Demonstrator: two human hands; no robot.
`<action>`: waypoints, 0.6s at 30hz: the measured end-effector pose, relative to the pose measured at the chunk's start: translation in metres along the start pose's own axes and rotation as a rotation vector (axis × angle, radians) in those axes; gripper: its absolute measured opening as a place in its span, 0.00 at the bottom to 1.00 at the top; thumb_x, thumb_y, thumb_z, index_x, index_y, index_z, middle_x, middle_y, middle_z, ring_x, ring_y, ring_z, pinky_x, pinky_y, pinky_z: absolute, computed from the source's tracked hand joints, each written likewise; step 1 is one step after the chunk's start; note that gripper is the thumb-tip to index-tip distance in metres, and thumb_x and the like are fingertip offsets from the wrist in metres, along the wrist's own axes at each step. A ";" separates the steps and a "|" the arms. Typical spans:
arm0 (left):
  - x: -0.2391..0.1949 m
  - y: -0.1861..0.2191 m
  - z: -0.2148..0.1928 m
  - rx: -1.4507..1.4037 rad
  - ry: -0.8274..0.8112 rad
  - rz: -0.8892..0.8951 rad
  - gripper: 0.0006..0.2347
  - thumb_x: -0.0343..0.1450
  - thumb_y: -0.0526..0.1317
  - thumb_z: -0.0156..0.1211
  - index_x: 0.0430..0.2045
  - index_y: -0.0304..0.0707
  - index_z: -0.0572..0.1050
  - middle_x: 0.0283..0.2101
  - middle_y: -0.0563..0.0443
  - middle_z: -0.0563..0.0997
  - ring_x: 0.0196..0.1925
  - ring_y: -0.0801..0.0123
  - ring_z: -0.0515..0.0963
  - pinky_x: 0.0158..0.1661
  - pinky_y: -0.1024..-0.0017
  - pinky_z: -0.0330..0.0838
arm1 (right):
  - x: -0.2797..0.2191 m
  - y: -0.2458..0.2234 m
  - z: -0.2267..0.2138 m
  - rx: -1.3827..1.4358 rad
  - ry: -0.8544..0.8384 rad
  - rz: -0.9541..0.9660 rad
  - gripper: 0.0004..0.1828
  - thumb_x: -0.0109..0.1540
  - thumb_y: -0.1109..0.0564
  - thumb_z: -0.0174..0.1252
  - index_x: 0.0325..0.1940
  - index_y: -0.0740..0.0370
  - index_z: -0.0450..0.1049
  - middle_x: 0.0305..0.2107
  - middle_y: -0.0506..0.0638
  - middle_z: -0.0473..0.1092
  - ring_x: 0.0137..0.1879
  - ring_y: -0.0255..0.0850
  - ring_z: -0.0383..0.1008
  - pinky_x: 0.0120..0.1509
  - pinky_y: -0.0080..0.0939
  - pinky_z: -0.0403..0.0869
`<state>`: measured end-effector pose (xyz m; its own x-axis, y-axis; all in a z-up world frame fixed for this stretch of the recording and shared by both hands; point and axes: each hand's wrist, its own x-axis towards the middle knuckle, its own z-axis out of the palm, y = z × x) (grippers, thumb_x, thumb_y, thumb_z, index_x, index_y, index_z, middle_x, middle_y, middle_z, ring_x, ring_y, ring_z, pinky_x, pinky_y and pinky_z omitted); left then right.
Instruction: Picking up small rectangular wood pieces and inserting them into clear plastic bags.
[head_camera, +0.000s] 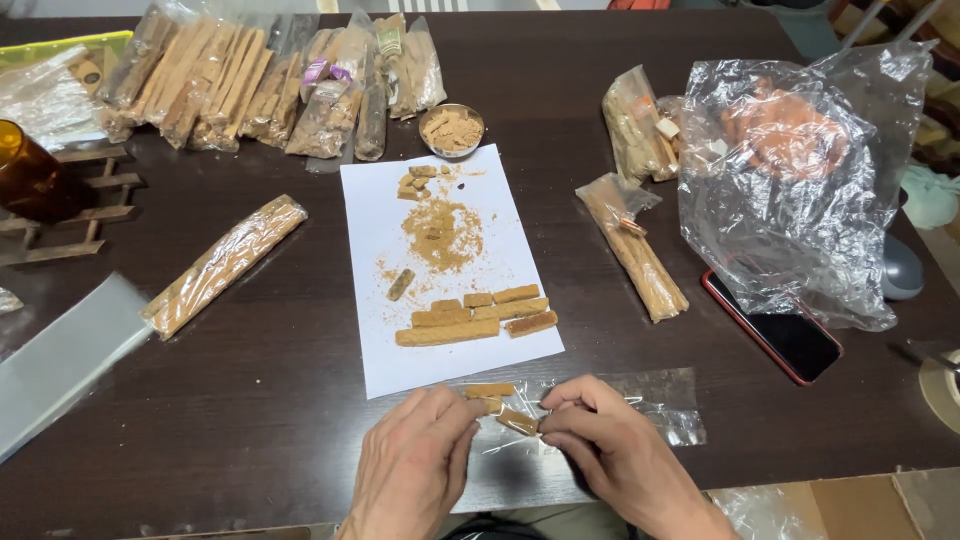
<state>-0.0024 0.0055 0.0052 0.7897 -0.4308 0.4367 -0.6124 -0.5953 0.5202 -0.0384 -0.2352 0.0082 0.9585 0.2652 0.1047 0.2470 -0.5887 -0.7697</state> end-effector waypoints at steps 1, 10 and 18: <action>-0.001 -0.001 0.001 0.021 -0.025 -0.020 0.06 0.74 0.37 0.56 0.40 0.51 0.79 0.29 0.58 0.74 0.30 0.63 0.74 0.26 0.63 0.69 | 0.000 0.000 0.001 -0.017 0.023 -0.011 0.08 0.67 0.53 0.56 0.40 0.56 0.79 0.44 0.47 0.72 0.41 0.37 0.76 0.43 0.37 0.71; 0.012 0.000 0.005 0.100 -0.184 -0.105 0.07 0.74 0.42 0.54 0.44 0.50 0.75 0.30 0.54 0.76 0.30 0.57 0.77 0.26 0.57 0.71 | 0.008 -0.009 0.009 -0.181 0.108 -0.064 0.09 0.62 0.52 0.64 0.44 0.53 0.77 0.39 0.44 0.72 0.43 0.41 0.74 0.45 0.41 0.73; 0.014 -0.001 0.000 0.009 -0.200 -0.193 0.08 0.75 0.43 0.52 0.42 0.51 0.78 0.30 0.57 0.78 0.29 0.59 0.79 0.26 0.58 0.71 | 0.009 -0.009 0.009 -0.223 0.109 -0.107 0.10 0.62 0.55 0.62 0.48 0.47 0.80 0.41 0.42 0.72 0.42 0.42 0.73 0.46 0.44 0.71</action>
<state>0.0091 0.0004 0.0109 0.8838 -0.4335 0.1758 -0.4500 -0.6851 0.5728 -0.0333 -0.2206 0.0097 0.9319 0.2582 0.2549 0.3616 -0.7186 -0.5940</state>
